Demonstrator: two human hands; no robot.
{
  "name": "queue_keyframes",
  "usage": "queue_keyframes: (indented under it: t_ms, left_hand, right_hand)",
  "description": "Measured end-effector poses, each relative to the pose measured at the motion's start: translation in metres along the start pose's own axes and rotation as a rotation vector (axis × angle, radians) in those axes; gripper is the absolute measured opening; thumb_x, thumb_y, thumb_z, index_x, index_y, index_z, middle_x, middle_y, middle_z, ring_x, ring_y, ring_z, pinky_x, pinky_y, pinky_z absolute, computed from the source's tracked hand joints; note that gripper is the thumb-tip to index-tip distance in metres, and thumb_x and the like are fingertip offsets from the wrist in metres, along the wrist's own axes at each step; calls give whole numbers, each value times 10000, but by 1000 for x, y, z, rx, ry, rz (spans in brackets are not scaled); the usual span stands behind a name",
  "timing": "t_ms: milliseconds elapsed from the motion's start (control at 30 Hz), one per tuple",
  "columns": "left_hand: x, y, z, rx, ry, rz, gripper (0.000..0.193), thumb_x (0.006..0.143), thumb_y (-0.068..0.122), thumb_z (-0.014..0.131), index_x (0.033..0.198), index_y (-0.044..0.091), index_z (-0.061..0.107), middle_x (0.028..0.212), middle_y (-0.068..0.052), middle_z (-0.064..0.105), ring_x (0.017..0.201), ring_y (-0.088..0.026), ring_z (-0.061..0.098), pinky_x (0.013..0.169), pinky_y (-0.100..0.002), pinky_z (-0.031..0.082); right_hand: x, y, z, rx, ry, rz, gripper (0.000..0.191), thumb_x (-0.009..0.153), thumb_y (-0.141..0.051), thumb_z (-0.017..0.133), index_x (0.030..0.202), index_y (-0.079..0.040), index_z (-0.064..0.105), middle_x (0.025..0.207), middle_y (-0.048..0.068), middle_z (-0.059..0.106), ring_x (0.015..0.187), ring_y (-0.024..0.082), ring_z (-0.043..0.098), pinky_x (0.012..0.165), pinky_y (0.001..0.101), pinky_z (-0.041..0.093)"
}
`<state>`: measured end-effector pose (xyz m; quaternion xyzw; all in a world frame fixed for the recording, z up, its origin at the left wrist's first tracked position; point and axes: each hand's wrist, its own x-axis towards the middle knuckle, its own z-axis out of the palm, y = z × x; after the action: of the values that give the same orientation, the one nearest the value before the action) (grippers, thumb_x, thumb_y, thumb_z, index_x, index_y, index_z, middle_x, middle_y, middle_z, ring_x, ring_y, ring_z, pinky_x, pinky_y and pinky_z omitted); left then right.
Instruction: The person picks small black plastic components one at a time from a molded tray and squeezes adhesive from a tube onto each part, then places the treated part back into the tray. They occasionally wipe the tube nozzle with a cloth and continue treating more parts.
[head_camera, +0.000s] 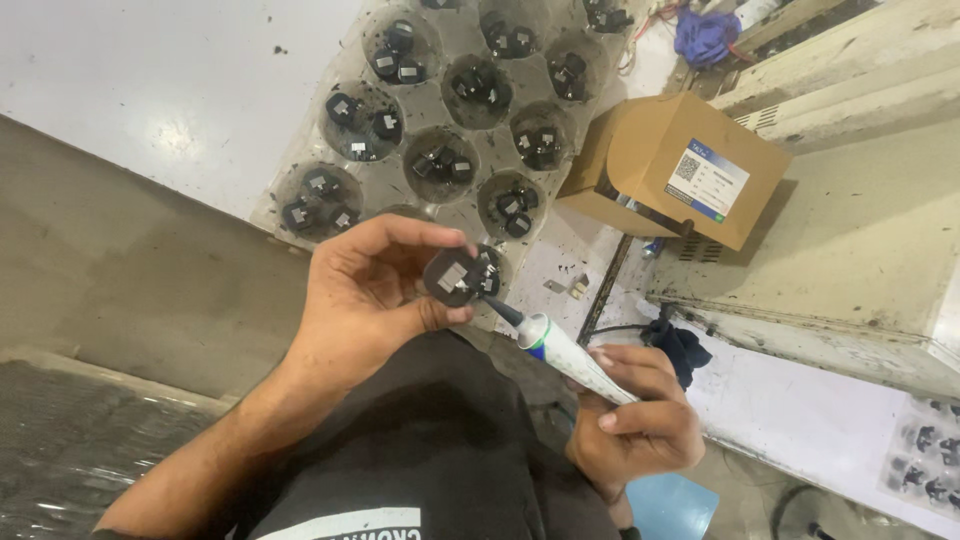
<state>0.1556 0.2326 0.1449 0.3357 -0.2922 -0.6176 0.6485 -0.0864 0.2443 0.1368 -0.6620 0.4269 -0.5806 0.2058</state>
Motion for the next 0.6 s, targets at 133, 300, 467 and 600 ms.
queue_keyframes:
  t_ms: [133,300,467,600]
  left_hand:
    - [-1,-2,5,102,-17,63,420,859,-187,736,1238,-17,672,1229,-98,703,1088,-170,712,925,-335,658]
    - [-5,3,10,271,29,65,430,894,-168,750,1281,8,689,1140,-75,726,1037,-143,716,927,-297,641]
    - [-7,10,12,360,52,91,459,881,-169,697,1295,28,684,1159,-45,668,1046,-120,723,912,-279,672]
    - [-7,12,11,374,23,69,457,889,-168,721,1294,41,692,1117,-38,658,1035,-121,712,918,-275,647]
  right_hand:
    - [6,-5,0,-18,-33,-43,425,761,217,718,838,-102,447,916,169,677,855,306,707,781,416,621]
    - [12,-6,4,-53,-63,-126,410,744,210,734,780,-78,445,911,175,681,811,302,705,749,421,631]
    - [15,-7,6,-135,-82,-209,410,718,231,731,740,-59,441,894,183,688,823,318,712,688,411,647]
    - [20,-3,3,-85,-145,-312,302,615,189,627,709,-33,445,878,200,677,773,301,697,689,453,655]
